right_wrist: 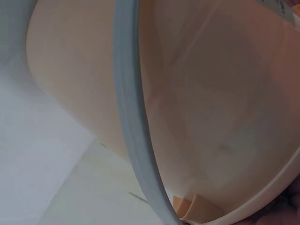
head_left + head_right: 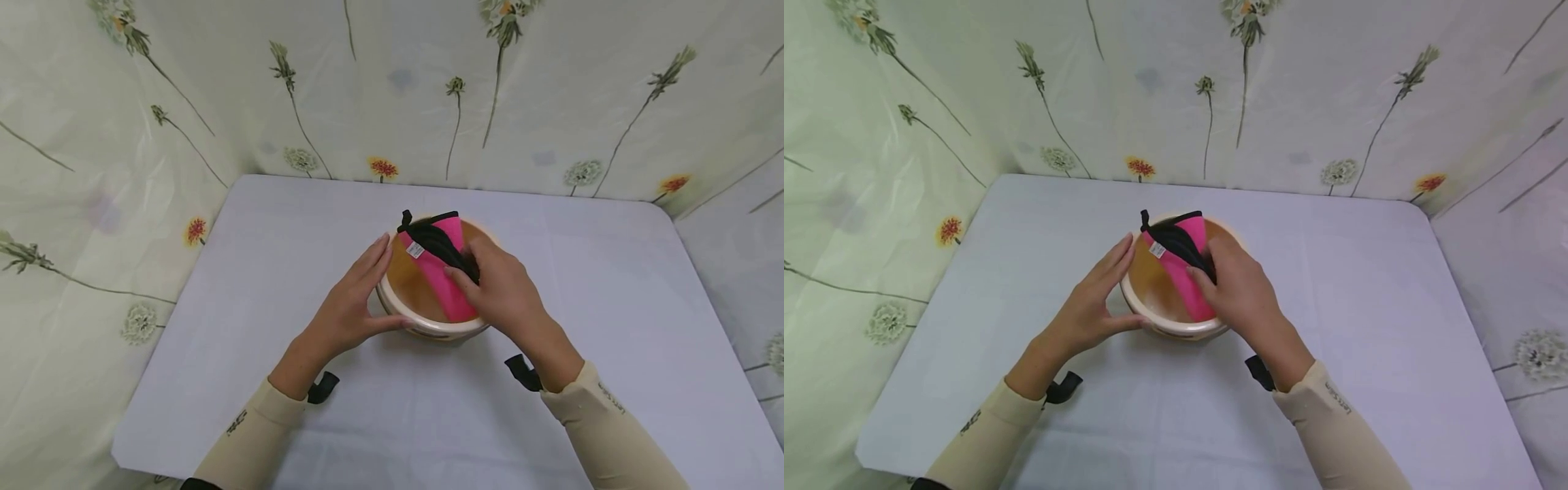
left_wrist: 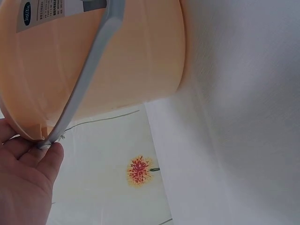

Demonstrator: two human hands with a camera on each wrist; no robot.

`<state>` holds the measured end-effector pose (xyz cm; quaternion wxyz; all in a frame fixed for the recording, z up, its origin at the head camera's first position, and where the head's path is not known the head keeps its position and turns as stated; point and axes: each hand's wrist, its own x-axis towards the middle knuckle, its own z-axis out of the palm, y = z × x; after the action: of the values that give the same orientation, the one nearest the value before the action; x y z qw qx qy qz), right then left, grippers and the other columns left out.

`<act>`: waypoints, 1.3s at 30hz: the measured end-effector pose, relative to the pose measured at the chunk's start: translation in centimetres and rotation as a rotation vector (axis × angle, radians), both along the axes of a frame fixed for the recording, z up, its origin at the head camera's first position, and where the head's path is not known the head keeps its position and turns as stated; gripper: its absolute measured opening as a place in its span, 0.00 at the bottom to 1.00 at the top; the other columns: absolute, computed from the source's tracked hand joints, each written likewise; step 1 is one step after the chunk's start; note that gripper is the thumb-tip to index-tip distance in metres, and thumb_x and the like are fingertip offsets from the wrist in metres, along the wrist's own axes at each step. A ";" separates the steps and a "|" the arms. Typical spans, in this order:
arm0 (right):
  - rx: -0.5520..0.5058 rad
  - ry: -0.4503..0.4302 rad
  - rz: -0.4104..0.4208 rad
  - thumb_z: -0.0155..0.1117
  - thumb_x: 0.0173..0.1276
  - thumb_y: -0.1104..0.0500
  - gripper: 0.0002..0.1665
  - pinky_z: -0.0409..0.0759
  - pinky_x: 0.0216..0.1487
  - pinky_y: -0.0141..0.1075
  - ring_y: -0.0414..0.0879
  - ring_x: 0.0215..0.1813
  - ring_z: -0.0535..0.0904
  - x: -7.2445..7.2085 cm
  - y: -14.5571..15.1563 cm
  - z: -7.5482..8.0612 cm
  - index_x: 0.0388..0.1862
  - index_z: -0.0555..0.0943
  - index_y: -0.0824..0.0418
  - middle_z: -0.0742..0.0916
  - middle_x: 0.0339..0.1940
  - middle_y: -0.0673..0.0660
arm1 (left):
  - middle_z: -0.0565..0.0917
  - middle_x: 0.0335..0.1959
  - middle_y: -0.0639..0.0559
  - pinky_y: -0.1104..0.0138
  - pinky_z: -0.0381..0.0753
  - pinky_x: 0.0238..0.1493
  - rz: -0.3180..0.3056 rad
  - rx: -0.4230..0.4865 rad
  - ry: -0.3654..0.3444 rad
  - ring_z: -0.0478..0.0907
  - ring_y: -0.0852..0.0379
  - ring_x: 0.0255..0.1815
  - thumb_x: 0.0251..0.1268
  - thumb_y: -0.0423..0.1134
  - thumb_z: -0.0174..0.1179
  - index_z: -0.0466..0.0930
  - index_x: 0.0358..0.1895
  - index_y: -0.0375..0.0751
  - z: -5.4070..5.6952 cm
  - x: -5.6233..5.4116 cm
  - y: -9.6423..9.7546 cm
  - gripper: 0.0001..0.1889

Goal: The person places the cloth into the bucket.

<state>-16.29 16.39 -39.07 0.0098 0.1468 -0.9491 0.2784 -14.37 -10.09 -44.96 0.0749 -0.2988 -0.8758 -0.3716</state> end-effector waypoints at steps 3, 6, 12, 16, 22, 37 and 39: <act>0.034 -0.006 0.015 0.73 0.72 0.53 0.18 0.76 0.32 0.42 0.51 0.35 0.76 -0.1 0.0 -0.1 0.47 0.74 0.60 0.80 0.31 0.55 | 0.46 0.87 0.58 0.56 0.66 0.76 0.001 0.000 0.001 0.44 0.60 0.86 0.51 0.55 0.82 0.51 0.85 0.41 -0.1 0.0 0.0 0.63; 0.064 -0.020 0.027 0.72 0.72 0.53 0.17 0.75 0.32 0.42 0.51 0.34 0.76 -0.2 0.0 -0.1 0.45 0.74 0.59 0.80 0.31 0.55 | 0.47 0.87 0.56 0.55 0.66 0.76 -0.002 0.003 0.003 0.44 0.59 0.86 0.52 0.55 0.82 0.52 0.85 0.39 -0.2 -0.1 0.0 0.62; 0.121 -0.082 0.045 0.73 0.71 0.50 0.17 0.75 0.31 0.42 0.51 0.33 0.76 -0.7 -0.4 0.1 0.43 0.75 0.58 0.79 0.32 0.55 | 0.46 0.87 0.55 0.55 0.65 0.77 -0.004 0.002 0.007 0.45 0.57 0.86 0.52 0.55 0.82 0.52 0.85 0.39 -0.3 0.0 -0.1 0.62; 0.147 -0.105 0.061 0.74 0.70 0.51 0.17 0.75 0.31 0.42 0.50 0.34 0.76 -1.2 -0.7 0.2 0.41 0.75 0.58 0.79 0.31 0.54 | 0.46 0.87 0.56 0.56 0.63 0.78 -0.009 0.002 0.016 0.45 0.57 0.86 0.53 0.55 0.82 0.52 0.85 0.39 -0.3 0.0 -0.1 0.62; 0.215 -0.093 0.092 0.75 0.69 0.52 0.17 0.78 0.35 0.45 0.51 0.39 0.77 -1.7 -1.2 -0.2 0.41 0.76 0.58 0.81 0.33 0.54 | 0.47 0.87 0.55 0.57 0.64 0.78 -0.010 -0.001 0.029 0.46 0.57 0.86 0.53 0.55 0.82 0.52 0.85 0.38 -0.2 0.0 -0.1 0.62; 0.351 -0.113 0.163 0.73 0.67 0.57 0.19 0.81 0.53 0.50 0.57 0.45 0.83 -2.9 -2.5 -1.3 0.49 0.78 0.67 0.86 0.37 0.59 | 0.50 0.87 0.51 0.57 0.63 0.78 -0.002 0.009 0.039 0.48 0.55 0.85 0.52 0.55 0.82 0.55 0.84 0.37 -0.1 0.1 -0.1 0.61; 0.353 -0.126 0.160 0.74 0.67 0.57 0.18 0.81 0.51 0.50 0.57 0.43 0.83 -3.0 -2.5 -1.3 0.47 0.79 0.66 0.86 0.35 0.58 | 0.50 0.87 0.51 0.57 0.63 0.78 -0.001 0.006 0.044 0.48 0.55 0.85 0.52 0.55 0.82 0.54 0.84 0.36 -0.1 0.1 -0.1 0.61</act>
<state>-19.33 13.85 -40.35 -0.0978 0.2036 -0.9672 0.1162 -14.30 -10.21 -45.09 0.0948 -0.3070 -0.8727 -0.3676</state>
